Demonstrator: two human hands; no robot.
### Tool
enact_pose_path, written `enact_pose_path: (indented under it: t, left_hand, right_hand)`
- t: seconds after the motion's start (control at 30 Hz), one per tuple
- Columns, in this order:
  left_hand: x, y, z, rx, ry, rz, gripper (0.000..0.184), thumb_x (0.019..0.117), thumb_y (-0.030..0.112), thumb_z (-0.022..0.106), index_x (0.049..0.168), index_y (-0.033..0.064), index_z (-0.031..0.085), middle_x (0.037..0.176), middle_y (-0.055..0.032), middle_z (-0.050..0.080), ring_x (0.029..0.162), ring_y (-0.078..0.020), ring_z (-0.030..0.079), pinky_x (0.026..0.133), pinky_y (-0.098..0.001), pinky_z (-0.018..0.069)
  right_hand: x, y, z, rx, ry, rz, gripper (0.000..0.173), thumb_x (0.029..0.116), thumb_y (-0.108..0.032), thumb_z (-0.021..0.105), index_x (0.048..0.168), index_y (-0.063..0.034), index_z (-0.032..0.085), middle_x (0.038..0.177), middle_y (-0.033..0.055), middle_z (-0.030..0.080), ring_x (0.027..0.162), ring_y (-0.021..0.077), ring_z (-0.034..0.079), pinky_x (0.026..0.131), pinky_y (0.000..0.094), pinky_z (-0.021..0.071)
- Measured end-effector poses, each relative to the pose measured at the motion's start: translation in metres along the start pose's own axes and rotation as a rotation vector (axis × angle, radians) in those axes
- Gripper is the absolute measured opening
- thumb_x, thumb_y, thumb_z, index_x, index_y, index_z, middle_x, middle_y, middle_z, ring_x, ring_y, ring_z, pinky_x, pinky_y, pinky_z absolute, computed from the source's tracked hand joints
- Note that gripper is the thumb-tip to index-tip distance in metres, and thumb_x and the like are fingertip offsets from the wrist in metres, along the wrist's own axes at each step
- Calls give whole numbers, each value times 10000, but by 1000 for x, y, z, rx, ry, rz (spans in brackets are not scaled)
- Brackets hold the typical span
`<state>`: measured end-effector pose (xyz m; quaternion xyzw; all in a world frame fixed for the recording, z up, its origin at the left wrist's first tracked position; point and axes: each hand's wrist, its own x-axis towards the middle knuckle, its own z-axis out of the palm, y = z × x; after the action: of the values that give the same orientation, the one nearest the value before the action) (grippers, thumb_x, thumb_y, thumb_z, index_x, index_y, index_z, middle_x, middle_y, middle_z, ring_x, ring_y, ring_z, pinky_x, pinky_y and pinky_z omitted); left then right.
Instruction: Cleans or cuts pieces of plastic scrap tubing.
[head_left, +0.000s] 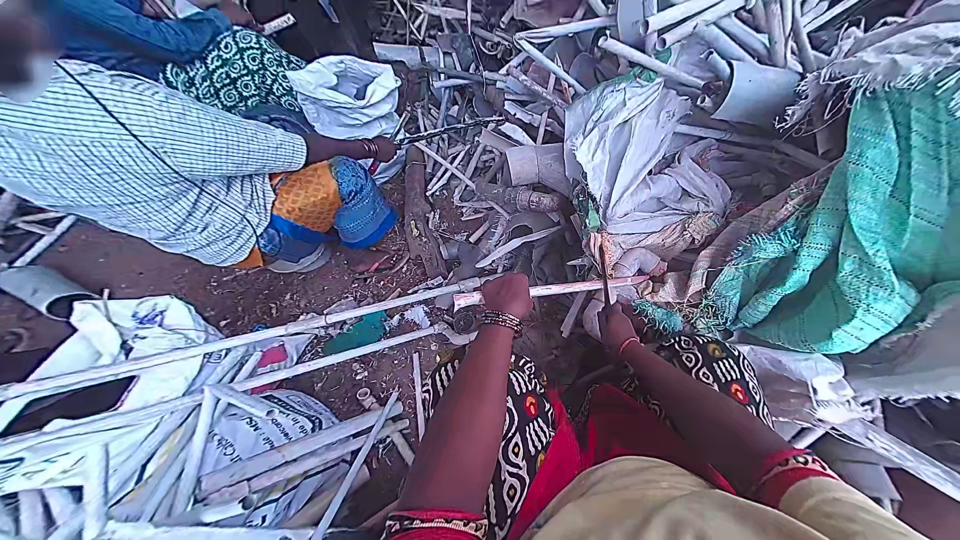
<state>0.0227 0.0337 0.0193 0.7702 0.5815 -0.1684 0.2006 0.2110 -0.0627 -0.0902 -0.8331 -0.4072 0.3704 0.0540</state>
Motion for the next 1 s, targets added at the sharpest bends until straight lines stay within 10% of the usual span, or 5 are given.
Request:
enact_pose_path:
  t: [0.23,0.67,0.83,1.0]
  left_hand:
    - [6,-7,-1,21,-146,18,444,1044,297,599,1325,-46,605,1392,-275,601,1327,-432,569,1049,-647,448]
    - [-3,-22,-4,31,-222,23,596,1062,518,503,1228,-35,650,1315,-269,647,1292,-420,597,1038,-641,452]
    - [-11,-36,-5,58,-161,27,570,1054,516,535,1288,9,650,1341,-246,646,1306,-411,590,1066,-633,440]
    - [-20,-46,-6,-10,-77,34,483,1052,427,588,1285,9,655,1297,-252,665,1265,-413,616,1047,-625,457]
  right_hand:
    - [-3,-11,-2,-220,-6,-17,474,1113,-310,400,1529,-87,361,1292,212,665,1205,378,667,973,560,538]
    - [-11,-10,6,-148,-18,-136,479,1123,-371,385,1499,-74,407,1238,224,682,1176,389,676,973,572,530]
    - [35,68,-26,117,13,89,582,1091,-313,499,1543,29,366,1443,277,566,1356,394,559,1142,542,428]
    - [30,54,-18,497,173,-12,536,1130,-345,416,1479,62,435,1347,315,602,1275,428,595,1092,563,440]
